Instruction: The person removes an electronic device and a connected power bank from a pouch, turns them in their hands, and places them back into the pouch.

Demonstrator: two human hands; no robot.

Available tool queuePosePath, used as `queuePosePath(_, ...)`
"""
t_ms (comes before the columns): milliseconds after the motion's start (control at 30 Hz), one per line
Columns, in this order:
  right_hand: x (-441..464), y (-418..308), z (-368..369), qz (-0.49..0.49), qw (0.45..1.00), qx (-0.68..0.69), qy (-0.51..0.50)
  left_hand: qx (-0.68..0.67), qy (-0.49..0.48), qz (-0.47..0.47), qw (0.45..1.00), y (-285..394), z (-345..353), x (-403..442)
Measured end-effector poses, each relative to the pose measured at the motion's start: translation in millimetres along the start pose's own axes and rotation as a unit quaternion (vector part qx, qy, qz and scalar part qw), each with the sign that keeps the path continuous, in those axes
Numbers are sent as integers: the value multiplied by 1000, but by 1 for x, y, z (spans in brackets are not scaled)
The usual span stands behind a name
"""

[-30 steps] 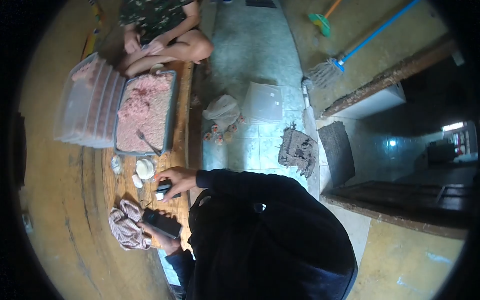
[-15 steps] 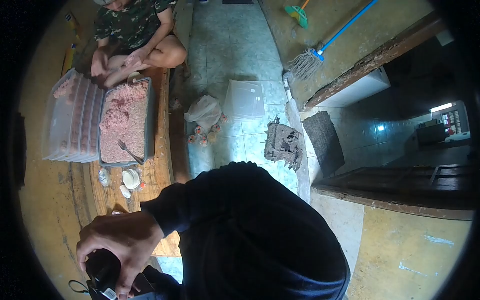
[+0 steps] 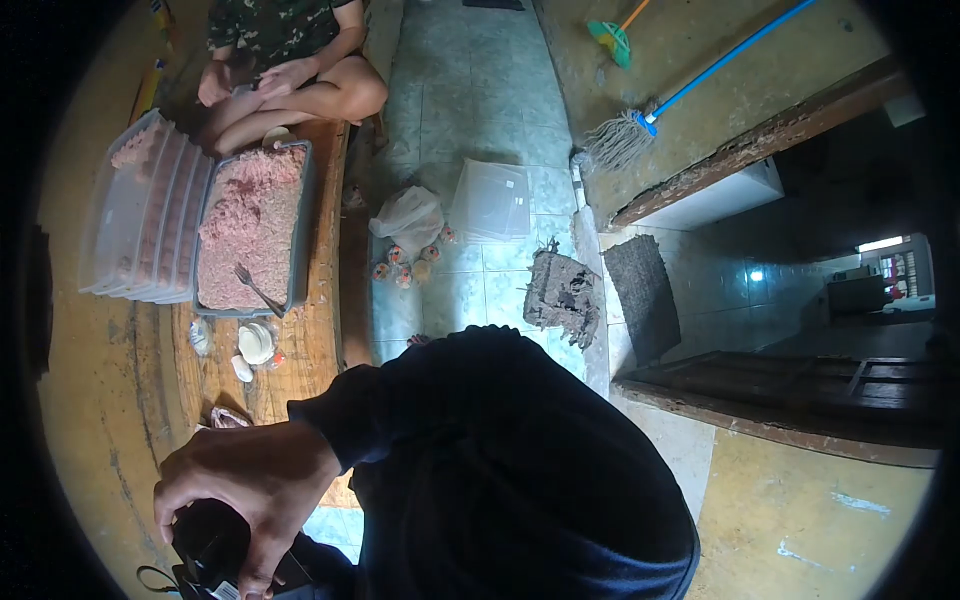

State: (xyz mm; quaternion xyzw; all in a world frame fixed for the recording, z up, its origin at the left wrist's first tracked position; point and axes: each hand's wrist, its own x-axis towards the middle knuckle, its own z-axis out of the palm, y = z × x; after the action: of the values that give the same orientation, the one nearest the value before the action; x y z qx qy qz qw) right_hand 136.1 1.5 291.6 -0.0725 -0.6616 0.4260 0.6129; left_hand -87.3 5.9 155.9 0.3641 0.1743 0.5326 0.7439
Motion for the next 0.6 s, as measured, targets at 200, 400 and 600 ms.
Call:
queuePosePath(200, -3, 3, -3, 6, 1000, 15, 9, -7, -9, -8, 1000, -4, 3, 2)
queuePosePath(400, -5, 3, -7, 16, 1000, 9, 18, -10, -18, -11, 1000, -5, 4, 4)
queuePosePath(600, -5, 14, -4, 43, 999, 29, 14, -18, -29, -13, 999, -5, 6, 7)
